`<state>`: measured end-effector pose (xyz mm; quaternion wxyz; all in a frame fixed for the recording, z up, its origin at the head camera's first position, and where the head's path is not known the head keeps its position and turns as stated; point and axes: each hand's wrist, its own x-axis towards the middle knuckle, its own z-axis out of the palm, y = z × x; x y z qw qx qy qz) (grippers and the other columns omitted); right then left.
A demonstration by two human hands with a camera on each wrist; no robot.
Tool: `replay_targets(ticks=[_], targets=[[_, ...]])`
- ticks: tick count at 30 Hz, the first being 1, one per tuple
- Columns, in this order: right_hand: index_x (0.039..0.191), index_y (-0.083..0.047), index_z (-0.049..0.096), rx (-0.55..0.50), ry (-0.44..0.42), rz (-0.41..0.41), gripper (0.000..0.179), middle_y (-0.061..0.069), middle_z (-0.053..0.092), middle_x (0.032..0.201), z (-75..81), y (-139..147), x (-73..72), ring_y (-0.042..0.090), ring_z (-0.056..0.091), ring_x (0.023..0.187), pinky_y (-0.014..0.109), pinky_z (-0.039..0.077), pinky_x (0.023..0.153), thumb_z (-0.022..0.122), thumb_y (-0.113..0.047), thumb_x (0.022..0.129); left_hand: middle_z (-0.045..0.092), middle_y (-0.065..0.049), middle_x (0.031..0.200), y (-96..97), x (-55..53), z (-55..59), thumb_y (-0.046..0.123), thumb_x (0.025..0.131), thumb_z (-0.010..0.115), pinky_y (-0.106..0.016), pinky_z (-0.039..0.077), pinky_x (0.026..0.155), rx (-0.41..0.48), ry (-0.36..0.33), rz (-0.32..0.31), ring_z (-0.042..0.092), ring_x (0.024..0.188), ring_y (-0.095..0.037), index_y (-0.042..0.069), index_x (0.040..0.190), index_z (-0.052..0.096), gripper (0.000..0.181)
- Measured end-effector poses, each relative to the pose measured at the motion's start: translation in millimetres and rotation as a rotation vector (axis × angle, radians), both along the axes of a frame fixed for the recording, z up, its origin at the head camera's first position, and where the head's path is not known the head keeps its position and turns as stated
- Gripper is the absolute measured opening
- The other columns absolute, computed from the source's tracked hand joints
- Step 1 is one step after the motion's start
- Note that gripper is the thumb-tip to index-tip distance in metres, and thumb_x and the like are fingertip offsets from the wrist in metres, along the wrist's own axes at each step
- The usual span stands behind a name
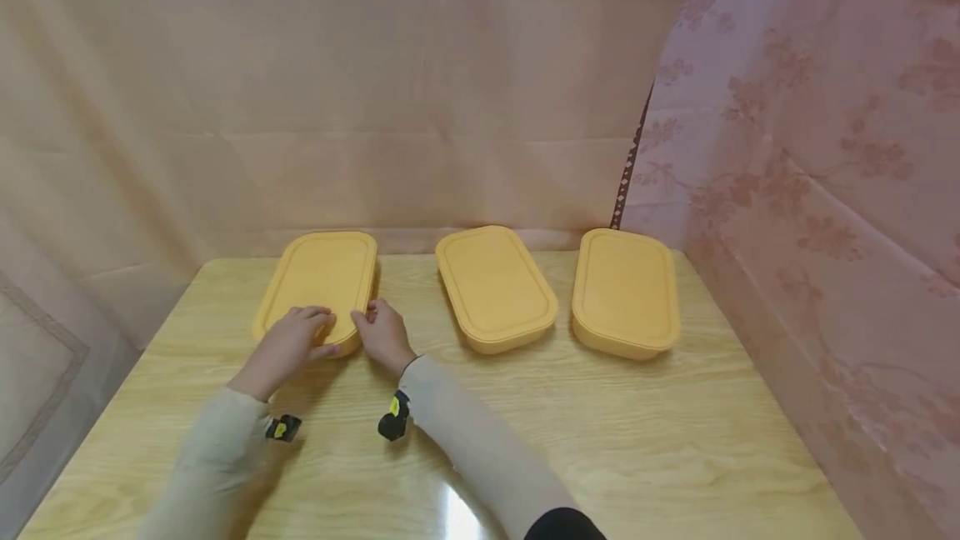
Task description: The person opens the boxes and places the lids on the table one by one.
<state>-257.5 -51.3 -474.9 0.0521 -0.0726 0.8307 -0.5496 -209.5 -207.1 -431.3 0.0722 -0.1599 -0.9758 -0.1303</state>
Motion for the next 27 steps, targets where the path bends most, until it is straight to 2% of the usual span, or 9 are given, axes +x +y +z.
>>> replay_targets(ticks=[4,11,17,27], targets=[[0.114,-0.001,0.062,0.002,0.004,0.004,0.033,0.009,0.065,0.092,-0.1,3.7,-0.2,0.012,0.056,0.078,0.021,0.047,0.068,0.057,-0.029,0.098,0.064,-0.025,0.119,6.1,1.7,3.7,0.021,0.078,0.079,-0.054,0.048,0.096,-0.025,0.028,-0.015,0.058,0.11,-0.041,-0.003,0.099,0.066,0.035],[0.122,0.0,0.061,-0.026,0.014,0.008,0.041,0.01,0.067,0.1,-5.1,2.8,3.3,0.015,0.061,0.089,0.027,0.052,0.079,0.055,-0.033,0.099,0.062,-0.025,0.125,1.9,4.7,1.4,0.019,0.079,0.078,-0.053,0.046,0.1,-0.004,0.021,-0.006,0.057,0.115,-0.041,-0.005,0.114,0.066,0.044],[0.126,0.002,0.06,-0.014,0.038,0.017,0.044,0.013,0.069,0.105,-5.7,3.0,6.2,0.02,0.064,0.097,0.032,0.053,0.086,0.055,-0.032,0.099,0.062,-0.025,0.125,2.9,8.3,-1.5,0.017,0.08,0.078,-0.052,0.047,0.098,-0.006,0.04,-0.004,0.057,0.114,-0.041,-0.005,0.115,0.067,0.043],[0.124,-0.002,0.063,0.019,0.062,0.047,0.039,0.011,0.07,0.105,-0.9,5.3,7.6,0.019,0.064,0.097,0.031,0.053,0.087,0.052,-0.032,0.1,0.062,-0.025,0.125,3.5,8.4,1.5,0.016,0.078,0.079,-0.051,0.048,0.099,-0.015,0.063,-0.007,0.058,0.114,-0.04,-0.006,0.113,0.066,0.043]])
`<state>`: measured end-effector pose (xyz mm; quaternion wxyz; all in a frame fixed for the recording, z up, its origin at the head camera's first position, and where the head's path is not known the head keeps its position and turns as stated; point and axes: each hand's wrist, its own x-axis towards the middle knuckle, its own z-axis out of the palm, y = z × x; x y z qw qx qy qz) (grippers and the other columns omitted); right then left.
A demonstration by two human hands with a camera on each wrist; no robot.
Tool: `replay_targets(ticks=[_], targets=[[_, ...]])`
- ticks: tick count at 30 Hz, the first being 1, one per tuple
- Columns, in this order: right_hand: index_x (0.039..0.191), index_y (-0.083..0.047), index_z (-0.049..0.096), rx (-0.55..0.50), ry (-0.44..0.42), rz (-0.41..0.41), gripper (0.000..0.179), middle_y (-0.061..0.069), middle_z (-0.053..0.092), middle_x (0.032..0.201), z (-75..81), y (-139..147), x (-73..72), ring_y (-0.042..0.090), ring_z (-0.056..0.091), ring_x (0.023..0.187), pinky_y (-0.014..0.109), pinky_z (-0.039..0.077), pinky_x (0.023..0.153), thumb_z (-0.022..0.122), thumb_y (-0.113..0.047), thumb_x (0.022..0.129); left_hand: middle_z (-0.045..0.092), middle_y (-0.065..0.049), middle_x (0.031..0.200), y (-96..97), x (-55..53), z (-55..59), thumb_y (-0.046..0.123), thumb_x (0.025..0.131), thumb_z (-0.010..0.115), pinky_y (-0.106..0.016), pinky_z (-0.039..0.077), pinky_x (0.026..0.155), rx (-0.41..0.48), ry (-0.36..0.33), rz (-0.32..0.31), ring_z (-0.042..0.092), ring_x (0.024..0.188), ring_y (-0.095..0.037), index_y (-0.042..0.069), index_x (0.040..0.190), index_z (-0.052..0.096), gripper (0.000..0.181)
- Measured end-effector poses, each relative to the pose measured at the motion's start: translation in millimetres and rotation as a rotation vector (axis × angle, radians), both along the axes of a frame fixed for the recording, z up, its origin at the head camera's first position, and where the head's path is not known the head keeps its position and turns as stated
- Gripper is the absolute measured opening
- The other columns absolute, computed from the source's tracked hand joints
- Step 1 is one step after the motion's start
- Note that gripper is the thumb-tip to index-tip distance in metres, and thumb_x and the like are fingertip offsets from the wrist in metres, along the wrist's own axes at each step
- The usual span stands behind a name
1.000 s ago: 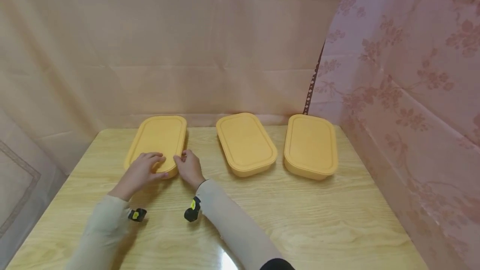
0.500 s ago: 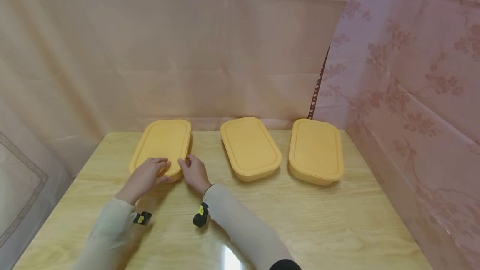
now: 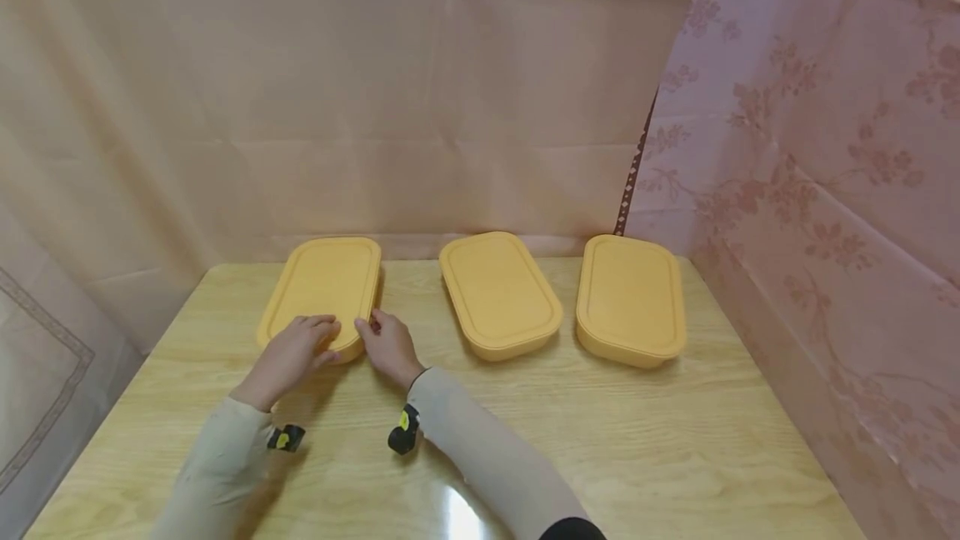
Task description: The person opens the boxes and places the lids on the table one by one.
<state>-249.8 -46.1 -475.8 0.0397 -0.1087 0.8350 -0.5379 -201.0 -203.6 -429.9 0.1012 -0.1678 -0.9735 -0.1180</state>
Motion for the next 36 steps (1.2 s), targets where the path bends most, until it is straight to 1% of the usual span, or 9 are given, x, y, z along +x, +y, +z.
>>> replay_targets(ticks=[3,8,11,17,20,23,26,32,36], targets=[[0.121,-0.003,0.064,0.003,0.0,0.026,0.038,0.01,0.069,0.105,0.1,1,0.1,0.019,0.064,0.097,0.03,0.053,0.085,0.052,-0.032,0.101,0.062,-0.025,0.125,-0.2,-0.2,-0.7,0.016,0.079,0.078,-0.051,0.047,0.1,-0.009,0.008,-0.005,0.058,0.114,-0.041,-0.006,0.112,0.065,0.042],[0.117,-0.005,0.065,0.009,-0.002,0.072,0.034,0.007,0.068,0.103,-0.6,4,-1.0,0.014,0.063,0.091,0.024,0.053,0.077,0.053,-0.032,0.101,0.061,-0.026,0.126,0.1,-0.1,1.1,0.015,0.08,0.077,-0.052,0.047,0.1,0.002,-0.009,-0.014,0.057,0.115,-0.041,-0.005,0.111,0.065,0.039],[0.116,-0.007,0.065,0.041,0.002,0.088,0.034,0.006,0.067,0.106,-1.4,6,-1.8,0.012,0.063,0.09,0.02,0.052,0.074,0.053,-0.034,0.1,0.061,-0.026,0.127,0.1,-0.3,1.5,0.014,0.08,0.077,-0.053,0.046,0.1,0.014,-0.016,-0.02,0.056,0.116,-0.042,-0.005,0.111,0.065,0.038],[0.12,-0.006,0.063,0.075,0.015,0.128,0.037,0.008,0.067,0.112,-0.2,10,-2.0,0.011,0.065,0.087,0.02,0.053,0.072,0.053,-0.035,0.1,0.061,-0.026,0.126,-0.6,-2.5,0.6,0.014,0.081,0.077,-0.053,0.046,0.101,0.022,-0.02,-0.031,0.056,0.115,-0.042,-0.005,0.111,0.065,0.038],[0.122,-0.007,0.063,0.114,0.034,0.139,0.038,0.009,0.066,0.116,-1.4,12,-2.5,0.014,0.066,0.092,0.023,0.054,0.078,0.053,-0.036,0.1,0.061,-0.026,0.126,-2.1,-3.8,0.5,0.015,0.081,0.077,-0.053,0.046,0.1,0.028,-0.027,-0.042,0.056,0.115,-0.042,-0.005,0.112,0.064,0.039],[0.126,-0.008,0.062,0.157,0.057,0.155,0.042,0.011,0.065,0.122,-2.1,13,-2.7,0.019,0.065,0.105,0.029,0.053,0.089,0.053,-0.039,0.099,0.061,-0.026,0.126,-4.7,-4.8,0.4,0.014,0.08,0.077,-0.054,0.046,0.1,0.042,-0.032,-0.05,0.056,0.114,-0.041,-0.006,0.112,0.064,0.039],[0.133,-0.006,0.058,0.186,0.073,0.186,0.049,0.013,0.062,0.13,-1.5,15,-2.0,0.024,0.06,0.119,0.036,0.05,0.1,0.055,-0.041,0.098,0.061,-0.025,0.127,-6.9,-4.7,0.0,0.014,0.08,0.077,-0.054,0.047,0.099,0.047,-0.043,-0.053,0.056,0.114,-0.041,-0.005,0.112,0.063,0.04],[0.146,-0.013,0.044,0.213,0.064,0.278,0.069,0.008,0.048,0.148,-2.4,19,-1.9,0.024,0.045,0.137,0.04,0.038,0.114,0.071,-0.039,0.088,0.06,-0.025,0.129,-8.2,-5.1,-2.9,0.015,0.081,0.077,-0.054,0.047,0.099,0.027,-0.052,-0.064,0.056,0.115,-0.041,-0.005,0.113,0.062,0.041],[0.15,-0.014,0.038,0.206,0.055,0.286,0.081,0.007,0.044,0.152,-2.5,19,-1.9,0.023,0.041,0.141,0.039,0.033,0.117,0.077,-0.036,0.082,0.059,-0.026,0.129,-6.8,-5.4,-3.2,0.015,0.08,0.077,-0.056,0.047,0.098,0.023,-0.048,-0.065,0.056,0.115,-0.042,-0.005,0.114,0.062,0.042]])
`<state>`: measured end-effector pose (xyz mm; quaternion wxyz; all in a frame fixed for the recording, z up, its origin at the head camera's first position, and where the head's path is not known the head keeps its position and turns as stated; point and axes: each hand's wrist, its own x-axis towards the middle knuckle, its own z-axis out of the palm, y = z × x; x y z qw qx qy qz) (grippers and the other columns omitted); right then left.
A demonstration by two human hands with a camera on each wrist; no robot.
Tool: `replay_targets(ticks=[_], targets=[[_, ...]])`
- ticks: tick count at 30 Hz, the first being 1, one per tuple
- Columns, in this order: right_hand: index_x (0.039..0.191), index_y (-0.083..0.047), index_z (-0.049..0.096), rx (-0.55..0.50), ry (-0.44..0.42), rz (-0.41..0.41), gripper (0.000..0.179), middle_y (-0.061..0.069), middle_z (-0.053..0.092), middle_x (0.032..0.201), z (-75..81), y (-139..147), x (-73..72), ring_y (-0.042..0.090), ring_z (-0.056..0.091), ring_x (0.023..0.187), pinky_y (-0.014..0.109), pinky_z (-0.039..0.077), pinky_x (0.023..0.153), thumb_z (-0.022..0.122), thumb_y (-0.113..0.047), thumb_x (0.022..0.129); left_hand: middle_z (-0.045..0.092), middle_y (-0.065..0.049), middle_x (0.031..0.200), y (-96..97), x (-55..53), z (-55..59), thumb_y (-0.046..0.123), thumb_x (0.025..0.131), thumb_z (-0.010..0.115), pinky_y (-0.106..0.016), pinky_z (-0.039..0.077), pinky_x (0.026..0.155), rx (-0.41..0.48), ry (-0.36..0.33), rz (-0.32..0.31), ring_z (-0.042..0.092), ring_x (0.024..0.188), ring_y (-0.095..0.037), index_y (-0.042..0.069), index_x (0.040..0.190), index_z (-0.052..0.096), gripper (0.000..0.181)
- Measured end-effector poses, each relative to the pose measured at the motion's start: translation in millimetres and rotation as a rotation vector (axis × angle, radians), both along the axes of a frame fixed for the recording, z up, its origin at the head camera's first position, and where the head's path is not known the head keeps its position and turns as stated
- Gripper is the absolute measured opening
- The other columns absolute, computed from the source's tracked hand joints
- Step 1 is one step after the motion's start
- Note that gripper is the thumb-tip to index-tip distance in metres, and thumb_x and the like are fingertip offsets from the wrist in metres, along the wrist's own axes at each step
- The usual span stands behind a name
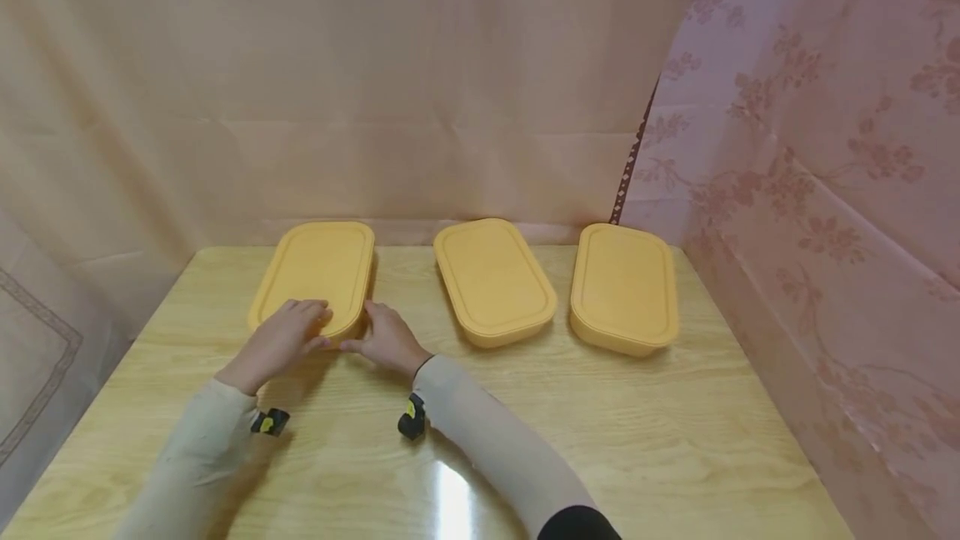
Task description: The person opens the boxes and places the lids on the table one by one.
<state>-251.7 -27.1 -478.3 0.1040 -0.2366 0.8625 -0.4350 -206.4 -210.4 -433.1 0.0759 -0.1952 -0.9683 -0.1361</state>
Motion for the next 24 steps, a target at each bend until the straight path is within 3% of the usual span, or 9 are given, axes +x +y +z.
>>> replay_targets(ticks=[9,19,24], targets=[[0.148,-0.012,0.039,0.048,0.081,-0.014,0.085,0.009,0.056,0.141,-4.4,-8,-5.1,0.021,0.052,0.131,0.033,0.039,0.112,0.082,-0.034,0.078,0.059,-0.026,0.128,1.2,2.0,0.7,0.017,0.082,0.076,-0.055,0.047,0.098,-0.021,0.011,0.008,0.056,0.113,-0.043,-0.006,0.112,0.062,0.04],[0.14,-0.013,0.045,0.074,0.141,-0.038,0.078,0.008,0.063,0.13,-8.4,-16,-7.4,0.019,0.058,0.121,0.03,0.045,0.105,0.082,-0.037,0.076,0.065,-0.016,0.11,9.4,8.4,0.4,0.015,0.082,0.077,-0.051,0.053,0.074,-0.05,0.06,0.031,0.059,0.099,-0.037,0.003,0.099,0.062,0.026],[0.139,-0.013,0.045,0.146,0.223,-0.068,0.079,0.007,0.065,0.123,-8.3,-15,-8.1,0.022,0.06,0.114,0.033,0.048,0.1,0.082,-0.042,0.075,0.066,-0.015,0.112,13.0,7.4,2.0,0.012,0.082,0.077,-0.049,0.053,0.073,-0.054,0.061,0.024,0.06,0.101,-0.035,0.005,0.097,0.063,0.021]])
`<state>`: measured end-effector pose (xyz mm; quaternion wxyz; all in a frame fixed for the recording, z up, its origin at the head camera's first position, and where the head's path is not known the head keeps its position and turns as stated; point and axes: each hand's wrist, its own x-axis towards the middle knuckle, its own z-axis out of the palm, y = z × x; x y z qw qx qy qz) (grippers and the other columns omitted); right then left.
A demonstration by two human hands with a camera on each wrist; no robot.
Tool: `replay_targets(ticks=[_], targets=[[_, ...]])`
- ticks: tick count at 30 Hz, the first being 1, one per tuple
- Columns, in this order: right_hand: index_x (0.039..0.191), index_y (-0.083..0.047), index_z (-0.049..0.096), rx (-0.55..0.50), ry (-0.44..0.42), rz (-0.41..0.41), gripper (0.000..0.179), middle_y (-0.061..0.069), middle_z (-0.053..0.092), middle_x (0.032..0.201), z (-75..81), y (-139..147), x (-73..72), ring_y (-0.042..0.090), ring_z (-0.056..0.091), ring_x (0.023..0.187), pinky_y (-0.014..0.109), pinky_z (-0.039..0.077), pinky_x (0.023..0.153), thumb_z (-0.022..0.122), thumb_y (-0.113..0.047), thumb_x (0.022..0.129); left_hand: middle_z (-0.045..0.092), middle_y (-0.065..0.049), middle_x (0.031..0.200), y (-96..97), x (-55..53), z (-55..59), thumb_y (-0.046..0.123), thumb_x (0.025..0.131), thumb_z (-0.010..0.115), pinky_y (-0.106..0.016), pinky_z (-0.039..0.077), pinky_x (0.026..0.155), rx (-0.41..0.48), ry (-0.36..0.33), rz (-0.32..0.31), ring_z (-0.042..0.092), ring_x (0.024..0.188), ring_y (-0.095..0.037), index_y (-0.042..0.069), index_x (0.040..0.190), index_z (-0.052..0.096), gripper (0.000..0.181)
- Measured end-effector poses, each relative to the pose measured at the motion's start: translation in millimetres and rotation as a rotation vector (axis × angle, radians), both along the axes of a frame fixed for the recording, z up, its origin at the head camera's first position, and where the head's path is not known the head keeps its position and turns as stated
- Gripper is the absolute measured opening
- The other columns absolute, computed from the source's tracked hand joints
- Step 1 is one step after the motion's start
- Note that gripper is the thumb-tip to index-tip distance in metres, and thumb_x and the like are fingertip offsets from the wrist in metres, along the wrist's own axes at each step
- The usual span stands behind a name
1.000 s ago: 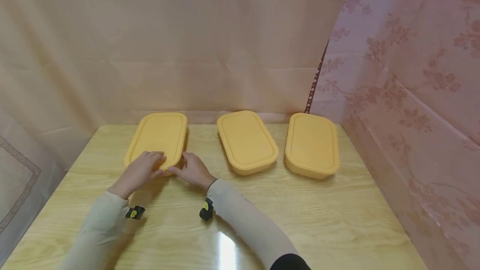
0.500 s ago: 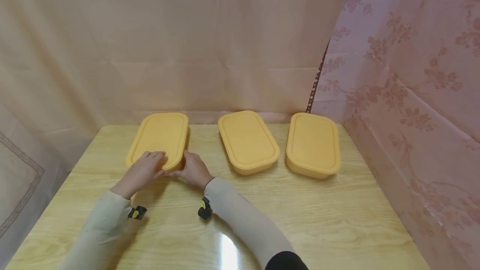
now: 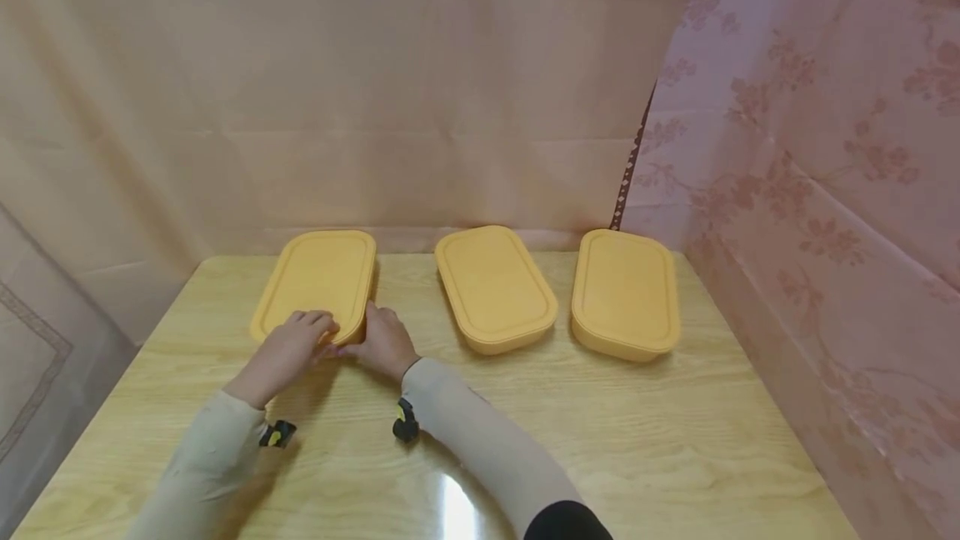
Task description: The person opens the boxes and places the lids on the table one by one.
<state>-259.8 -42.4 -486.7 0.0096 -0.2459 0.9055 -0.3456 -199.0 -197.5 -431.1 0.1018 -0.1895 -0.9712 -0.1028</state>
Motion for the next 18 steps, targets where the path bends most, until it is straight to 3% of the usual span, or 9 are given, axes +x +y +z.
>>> replay_targets(ticks=[8,18], targets=[[0.14,-0.014,0.044,-0.028,-0.044,-0.013,0.082,0.007,0.066,0.122,0.0,-0.8,2.6,0.02,0.061,0.113,0.032,0.048,0.098,0.081,-0.044,0.074,0.062,-0.007,0.094,4.2,0.7,-3.0,0.008,0.076,0.08,-0.035,0.046,0.06,-0.061,0.047,-0.005,0.057,0.083,-0.026,0.009,0.088,0.062,0.022],[0.137,-0.014,0.046,-0.016,-0.03,-0.02,0.08,0.008,0.068,0.114,-1.6,0.6,1.2,0.021,0.062,0.105,0.033,0.049,0.093,0.079,-0.049,0.074,0.057,-0.006,0.084,8.1,-1.5,-0.8,0.005,0.076,0.078,-0.033,0.044,0.056,-0.073,0.048,0.019,0.055,0.075,-0.023,0.008,0.084,0.061,0.019]])
